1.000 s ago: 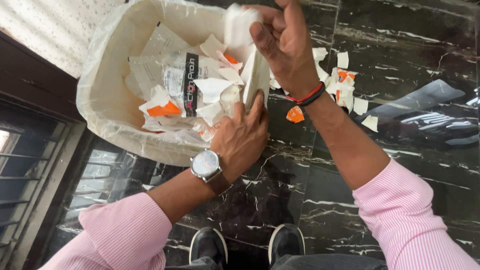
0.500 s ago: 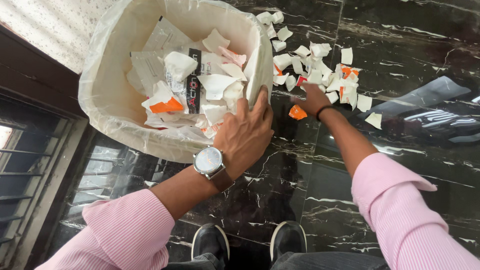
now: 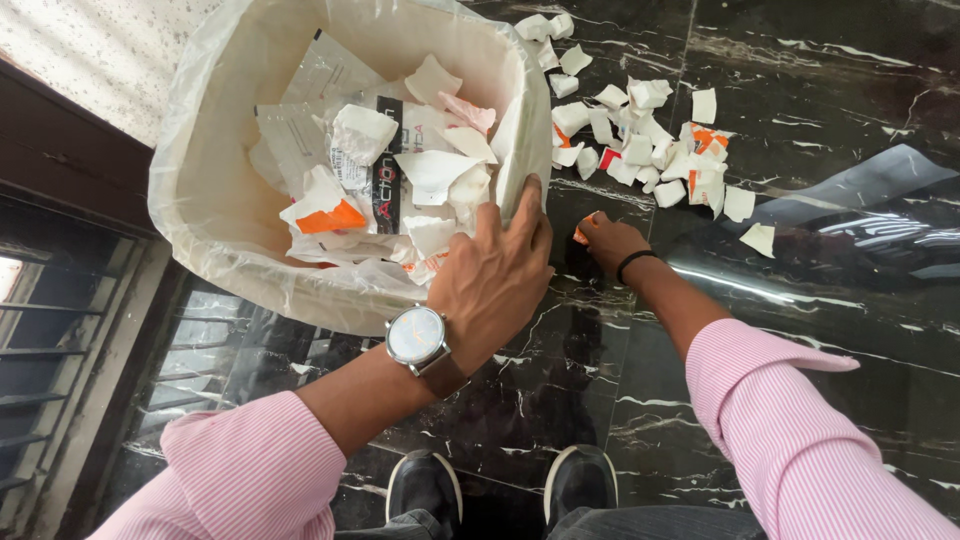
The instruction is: The person kneels on a dark marble floor and picks up scattered pieces of white and orange paper trash by hand, placing them into a white plastic bag held open with the other hand. The person continues collecting the debris until the floor is clear.
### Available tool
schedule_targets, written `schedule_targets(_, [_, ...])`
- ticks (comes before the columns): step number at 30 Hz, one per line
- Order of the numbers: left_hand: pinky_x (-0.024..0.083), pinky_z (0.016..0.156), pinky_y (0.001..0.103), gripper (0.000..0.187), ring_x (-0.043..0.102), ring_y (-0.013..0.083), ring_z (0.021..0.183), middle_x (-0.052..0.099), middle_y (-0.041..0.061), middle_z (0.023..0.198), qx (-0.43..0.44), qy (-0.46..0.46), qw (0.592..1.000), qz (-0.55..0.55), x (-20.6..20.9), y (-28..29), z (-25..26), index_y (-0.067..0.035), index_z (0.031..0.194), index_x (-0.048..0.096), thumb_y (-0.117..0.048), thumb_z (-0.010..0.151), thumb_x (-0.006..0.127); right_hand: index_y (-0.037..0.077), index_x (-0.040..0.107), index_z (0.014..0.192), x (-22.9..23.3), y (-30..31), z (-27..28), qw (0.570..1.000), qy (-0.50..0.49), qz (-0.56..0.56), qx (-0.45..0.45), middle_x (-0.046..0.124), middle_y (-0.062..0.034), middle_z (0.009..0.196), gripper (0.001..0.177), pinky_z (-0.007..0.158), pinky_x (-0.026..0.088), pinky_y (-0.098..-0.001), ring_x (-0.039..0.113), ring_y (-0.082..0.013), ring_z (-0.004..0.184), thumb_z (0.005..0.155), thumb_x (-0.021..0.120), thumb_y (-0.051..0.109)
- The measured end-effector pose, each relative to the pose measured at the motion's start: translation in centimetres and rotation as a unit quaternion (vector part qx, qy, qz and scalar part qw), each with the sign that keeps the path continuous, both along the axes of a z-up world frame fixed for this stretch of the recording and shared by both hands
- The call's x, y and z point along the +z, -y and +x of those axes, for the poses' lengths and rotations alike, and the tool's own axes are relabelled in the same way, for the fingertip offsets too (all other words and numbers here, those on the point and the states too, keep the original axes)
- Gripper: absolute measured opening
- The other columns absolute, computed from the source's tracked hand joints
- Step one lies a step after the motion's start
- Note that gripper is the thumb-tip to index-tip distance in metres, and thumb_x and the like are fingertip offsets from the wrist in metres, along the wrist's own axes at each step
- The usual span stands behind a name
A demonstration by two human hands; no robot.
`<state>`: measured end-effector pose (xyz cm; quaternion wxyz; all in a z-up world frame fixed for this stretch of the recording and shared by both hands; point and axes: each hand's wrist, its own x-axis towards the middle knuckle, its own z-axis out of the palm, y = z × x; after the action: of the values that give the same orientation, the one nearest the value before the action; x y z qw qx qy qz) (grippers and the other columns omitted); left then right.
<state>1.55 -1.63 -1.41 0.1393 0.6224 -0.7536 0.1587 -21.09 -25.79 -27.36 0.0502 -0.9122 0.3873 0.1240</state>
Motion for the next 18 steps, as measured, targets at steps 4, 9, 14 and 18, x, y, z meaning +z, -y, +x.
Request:
schedule_targets(4, [0.057,0.050,0.034,0.042,0.061,0.0310,0.099,0.052,0.021,0.143,0.000,0.001,1.000,0.003,-0.1,0.0,0.0,0.003,0.116,0.070,-0.020,0.080,0.067,0.013,0.054,0.126,-2.4,0.5,-0.7,0.999,0.029,-0.024,0.022,0.062,-0.0159,0.124,0.028,0.081,0.059,-0.0476,0.072,-0.0377,0.098,0.099,0.056,0.010])
schedule_targets(9, [0.057,0.052,0.034,0.042,0.061,0.0305,0.098,0.052,0.021,0.143,-0.003,0.001,1.000,-0.004,-0.1,-0.1,0.1,0.002,0.115,0.070,-0.020,0.080,0.067,0.010,0.064,0.110,0.2,0.6,0.5,0.992,0.117,-0.007,-0.049,0.070,-0.0181,0.103,0.023,0.078,0.054,-0.0512,0.069,-0.0401,0.094,0.105,0.051,0.028])
schedule_targets(14, [0.057,0.052,0.035,0.041,0.061,0.0313,0.098,0.053,0.020,0.142,-0.006,-0.017,1.000,-0.015,-0.3,-0.1,0.0,0.001,0.113,0.071,-0.022,0.080,0.067,0.006,0.067,0.100,6.4,2.3,4.6,0.937,0.321,-0.049,-0.130,0.071,-0.0191,0.087,0.032,0.072,0.052,-0.0475,0.068,-0.0370,0.082,0.109,0.057,0.035])
schedule_targets(18, [0.057,0.053,0.036,0.040,0.061,0.0302,0.096,0.053,0.019,0.143,0.000,-0.014,1.000,0.000,-0.4,-0.1,-0.1,0.001,0.113,0.071,-0.021,0.081,0.067,0.001,0.067,0.103,13.8,3.9,8.4,0.806,0.572,-0.143,-0.050,0.065,-0.0085,0.077,0.017,0.065,0.051,-0.0311,0.061,-0.0167,0.067,0.104,0.068,0.017])
